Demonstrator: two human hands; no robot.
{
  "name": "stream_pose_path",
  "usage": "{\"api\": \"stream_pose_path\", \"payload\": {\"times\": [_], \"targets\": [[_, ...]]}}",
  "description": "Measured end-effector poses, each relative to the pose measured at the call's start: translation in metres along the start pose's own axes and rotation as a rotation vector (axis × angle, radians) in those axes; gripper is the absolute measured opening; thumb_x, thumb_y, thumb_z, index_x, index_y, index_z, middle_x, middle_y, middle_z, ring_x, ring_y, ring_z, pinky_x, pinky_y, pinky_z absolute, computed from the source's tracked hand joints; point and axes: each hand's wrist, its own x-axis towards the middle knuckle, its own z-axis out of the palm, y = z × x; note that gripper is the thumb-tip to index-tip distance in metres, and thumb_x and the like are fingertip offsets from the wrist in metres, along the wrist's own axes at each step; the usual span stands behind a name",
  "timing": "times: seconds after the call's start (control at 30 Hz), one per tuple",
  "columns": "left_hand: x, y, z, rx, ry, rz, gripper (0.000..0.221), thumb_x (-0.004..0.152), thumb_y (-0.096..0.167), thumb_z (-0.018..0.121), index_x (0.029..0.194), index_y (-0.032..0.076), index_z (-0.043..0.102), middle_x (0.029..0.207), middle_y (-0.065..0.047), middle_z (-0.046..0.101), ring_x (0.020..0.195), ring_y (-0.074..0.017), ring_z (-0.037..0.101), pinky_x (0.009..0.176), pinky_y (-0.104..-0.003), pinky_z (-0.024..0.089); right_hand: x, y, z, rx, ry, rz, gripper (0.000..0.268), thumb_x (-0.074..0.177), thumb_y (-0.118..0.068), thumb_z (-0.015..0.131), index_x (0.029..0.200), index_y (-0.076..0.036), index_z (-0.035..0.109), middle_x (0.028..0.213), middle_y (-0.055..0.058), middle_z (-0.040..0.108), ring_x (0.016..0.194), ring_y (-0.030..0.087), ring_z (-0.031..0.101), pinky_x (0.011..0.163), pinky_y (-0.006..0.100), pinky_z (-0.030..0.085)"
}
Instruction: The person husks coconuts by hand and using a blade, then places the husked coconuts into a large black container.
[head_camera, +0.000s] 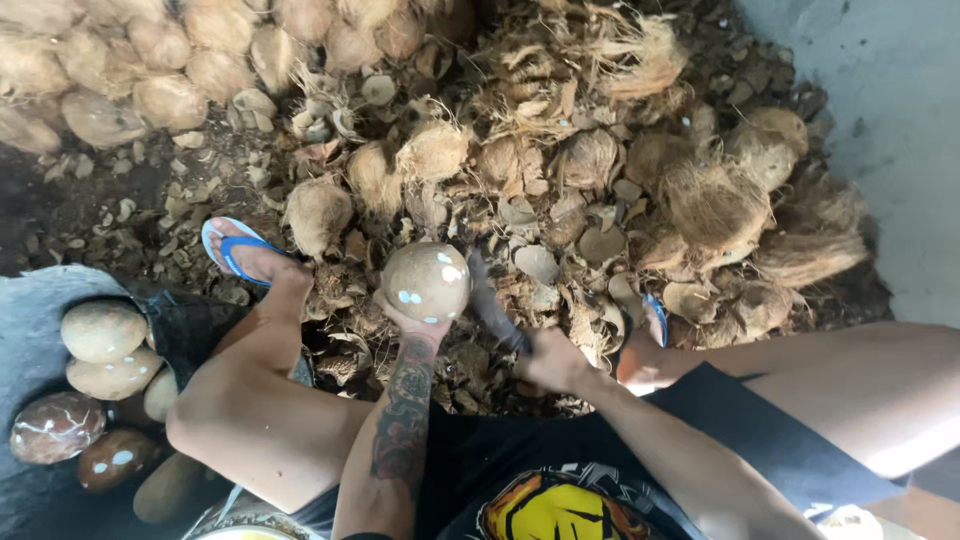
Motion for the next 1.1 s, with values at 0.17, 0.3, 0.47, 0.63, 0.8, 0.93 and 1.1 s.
{"api": "stream_pose_path", "payload": {"times": [0.17,0.3,0.47,0.63,0.8,0.93,1.1], "targets": [[-0.008,0.003,0.014,0.026,-0.036,-0.001,0.096,0.073,0.081,0.063,0.154,0.029,0.052,0.159,-0.009,0.051,0.145,-0.0399,0.049,0.124,-0.065,0.037,0.019,-0.041,-0.042,0.165,0.054,0.387,0.039,0.077,-0.035,0.068,0.104,-0.008,0.074,0.088,0.025,0.077,0.099,0.046,0.076,0.080,0.058,0.053],[-0.020,0.001,0.018,0.044,-0.061,-0.011,0.094,0.072,0.079,0.066,0.150,0.028,0.057,0.154,-0.010,0.056,0.141,-0.0407,0.052,0.123,-0.066,0.038,0.052,-0.097,-0.096,-0.016,0.201,0.306,0.044,0.091,-0.033,0.067,0.127,-0.014,0.049,0.112,0.033,0.075,0.113,0.052,0.072,0.098,0.062,0.055],[-0.030,-0.003,0.030,0.055,-0.075,-0.001,0.091,0.070,0.076,0.070,0.146,0.026,0.062,0.148,-0.012,0.061,0.136,-0.0414,0.056,0.121,-0.067,0.039,0.159,-0.026,-0.105,-0.242,0.376,0.268,0.043,0.097,-0.043,0.064,0.128,-0.024,0.042,0.111,0.024,0.077,0.107,0.046,0.075,0.093,0.056,0.060],[-0.040,-0.006,0.046,0.041,-0.070,0.042,0.087,0.068,0.073,0.075,0.140,0.024,0.068,0.141,-0.013,0.068,0.131,-0.0422,0.061,0.119,-0.068,0.041,0.224,0.058,-0.081,-0.608,0.594,0.151,0.046,0.101,-0.033,0.069,0.130,-0.006,0.047,0.127,0.025,0.061,0.119,0.048,0.066,0.097,0.051,0.061],[-0.027,-0.003,0.038,0.010,-0.062,0.074,0.085,0.070,0.071,0.075,0.139,0.021,0.070,0.137,-0.014,0.071,0.129,-0.0413,0.064,0.119,-0.066,0.042,0.213,0.051,-0.069,-0.702,0.639,0.110,0.047,0.094,-0.029,0.075,0.125,-0.004,0.052,0.130,0.021,0.046,0.122,0.045,0.051,0.101,0.048,0.054],[-0.007,0.001,0.021,0.040,-0.060,0.037,0.075,0.077,0.068,0.077,0.134,0.020,0.074,0.133,-0.012,0.074,0.122,-0.0379,0.069,0.114,-0.062,0.048,0.216,0.033,-0.069,-0.619,0.437,-0.119,0.033,0.089,-0.035,0.068,0.108,-0.009,0.075,0.120,0.019,0.067,0.119,0.036,0.064,0.104,0.041,0.051],[-0.044,0.047,0.092,0.036,-0.194,0.201,0.072,0.081,0.060,0.080,0.134,0.012,0.073,0.135,-0.017,0.073,0.122,-0.0376,0.069,0.112,-0.059,0.051,0.104,-0.205,-0.108,0.120,0.020,-0.363,0.060,0.097,-0.041,0.076,0.145,-0.007,0.061,0.143,0.030,0.062,0.128,0.046,0.063,0.113,0.057,0.048]]}}
